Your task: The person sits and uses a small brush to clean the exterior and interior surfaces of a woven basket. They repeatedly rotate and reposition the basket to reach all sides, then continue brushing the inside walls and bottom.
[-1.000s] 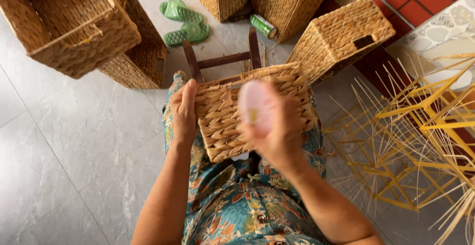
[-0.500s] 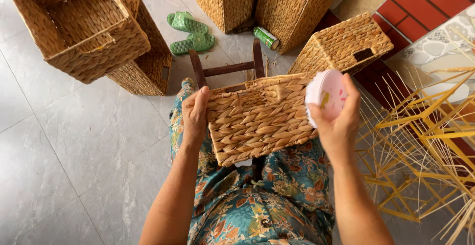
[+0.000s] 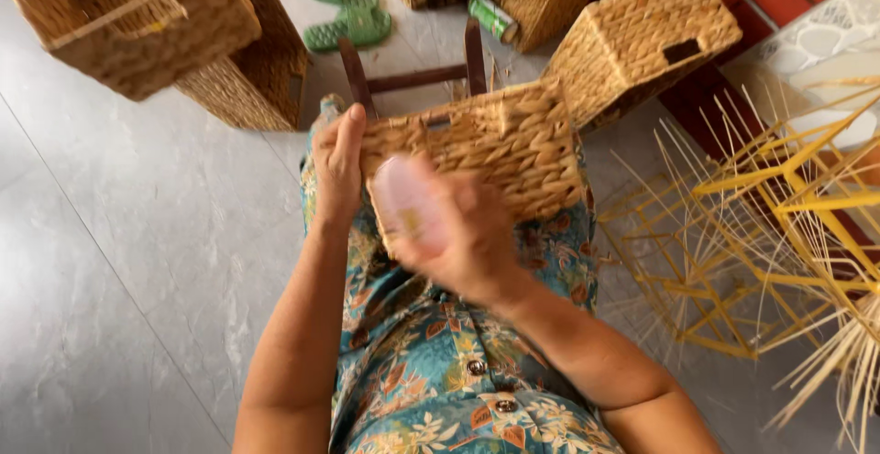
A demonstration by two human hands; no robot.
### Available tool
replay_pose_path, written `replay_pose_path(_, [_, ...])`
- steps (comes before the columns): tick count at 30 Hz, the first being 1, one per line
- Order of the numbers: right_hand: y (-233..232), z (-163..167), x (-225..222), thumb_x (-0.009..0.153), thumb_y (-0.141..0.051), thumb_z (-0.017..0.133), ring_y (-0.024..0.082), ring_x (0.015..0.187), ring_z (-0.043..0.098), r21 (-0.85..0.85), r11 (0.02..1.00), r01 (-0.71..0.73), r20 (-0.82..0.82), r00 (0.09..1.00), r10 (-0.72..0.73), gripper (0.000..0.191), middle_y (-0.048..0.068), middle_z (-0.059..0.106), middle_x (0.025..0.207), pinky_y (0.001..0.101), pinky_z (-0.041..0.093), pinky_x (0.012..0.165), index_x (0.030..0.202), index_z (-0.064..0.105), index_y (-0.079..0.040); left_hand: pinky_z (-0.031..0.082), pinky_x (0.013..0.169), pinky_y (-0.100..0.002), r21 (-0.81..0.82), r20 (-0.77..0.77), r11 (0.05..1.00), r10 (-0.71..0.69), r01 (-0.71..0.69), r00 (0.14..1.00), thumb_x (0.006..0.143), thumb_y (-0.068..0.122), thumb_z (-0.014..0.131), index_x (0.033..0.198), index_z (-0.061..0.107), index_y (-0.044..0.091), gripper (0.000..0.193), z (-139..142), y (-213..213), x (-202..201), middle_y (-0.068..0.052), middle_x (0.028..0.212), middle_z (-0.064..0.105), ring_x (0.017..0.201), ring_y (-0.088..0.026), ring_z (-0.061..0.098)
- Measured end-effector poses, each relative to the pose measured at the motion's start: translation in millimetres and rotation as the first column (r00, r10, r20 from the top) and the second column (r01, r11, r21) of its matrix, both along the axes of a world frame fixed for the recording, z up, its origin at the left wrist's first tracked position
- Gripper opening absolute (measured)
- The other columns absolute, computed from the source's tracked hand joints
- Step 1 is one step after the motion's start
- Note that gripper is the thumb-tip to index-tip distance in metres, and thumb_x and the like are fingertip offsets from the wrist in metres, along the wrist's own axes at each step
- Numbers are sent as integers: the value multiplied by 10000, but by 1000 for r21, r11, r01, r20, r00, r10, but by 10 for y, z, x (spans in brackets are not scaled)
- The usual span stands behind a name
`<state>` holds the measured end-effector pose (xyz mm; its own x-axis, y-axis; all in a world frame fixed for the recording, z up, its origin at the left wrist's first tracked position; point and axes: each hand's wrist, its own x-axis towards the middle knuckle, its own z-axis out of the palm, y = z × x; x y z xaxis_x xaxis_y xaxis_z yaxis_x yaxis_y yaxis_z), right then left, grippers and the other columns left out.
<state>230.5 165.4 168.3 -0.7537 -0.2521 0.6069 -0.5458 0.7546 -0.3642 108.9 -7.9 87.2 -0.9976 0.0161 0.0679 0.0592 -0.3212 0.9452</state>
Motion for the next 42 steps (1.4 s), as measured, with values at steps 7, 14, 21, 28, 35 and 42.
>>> replay_pose_path(7, [1368, 46, -9, 996, -282, 756, 289, 1203, 649, -362, 888, 284, 185, 955, -231, 725, 189, 530, 1375, 414, 611, 927, 1513, 311, -36, 321, 561, -255, 33, -79, 998, -46, 48, 996, 1060, 376, 578, 765, 575, 84, 415, 59, 97, 31, 77, 694, 500, 628, -42, 383])
replay_pose_path(14, [450, -42, 123, 921, -291, 828, 249, 1079, 610, -198, 972, 130, 32, 991, -127, 804, 134, 558, 1225, 404, 560, 880, 1521, 359, -37, 283, 590, -258, 23, -89, 1000, 4, -2, 996, 1090, 352, 592, 745, 516, 105, 432, 33, 68, 10, 92, 726, 428, 672, -40, 323])
replay_pose_path(21, [-125, 3, 180, 780, -382, 887, 291, 1040, 584, -36, 994, -103, 56, 993, 105, 923, 134, 556, 1169, 458, 514, 883, 1492, 413, -34, 266, 568, -251, -19, -50, 999, 42, -43, 998, 1067, 323, 613, 714, 496, 105, 431, -25, -25, -28, 92, 701, 408, 654, -37, 307])
replay_pose_path(28, [1106, 10, 99, 997, -243, 821, 262, 1193, 600, -135, 945, 297, 84, 954, -288, 727, 160, 538, 1320, 385, 553, 999, 1525, 371, -26, 296, 601, -257, 44, -99, 997, -52, 57, 994, 1088, 340, 572, 761, 506, 93, 416, -22, 47, 3, 85, 743, 439, 687, -44, 334])
replay_pose_path(35, [858, -43, 58, 988, -248, 813, 273, 1193, 593, -206, 939, 276, 85, 961, -264, 783, 164, 510, 1324, 389, 564, 995, 1560, 332, -13, 295, 571, -255, -12, -74, 1000, 12, -13, 997, 1078, 360, 572, 736, 516, 102, 432, -11, 61, 26, 82, 697, 442, 643, -44, 341])
replay_pose_path(42, [-236, 47, 4, 768, -376, 896, 275, 1060, 595, -75, 996, -50, 65, 996, 55, 961, 126, 581, 1168, 451, 503, 882, 1519, 384, -63, 293, 540, -255, 41, 34, 998, 40, -42, 999, 1045, 341, 602, 722, 536, 105, 405, 7, -2, 23, 84, 680, 466, 617, -39, 353])
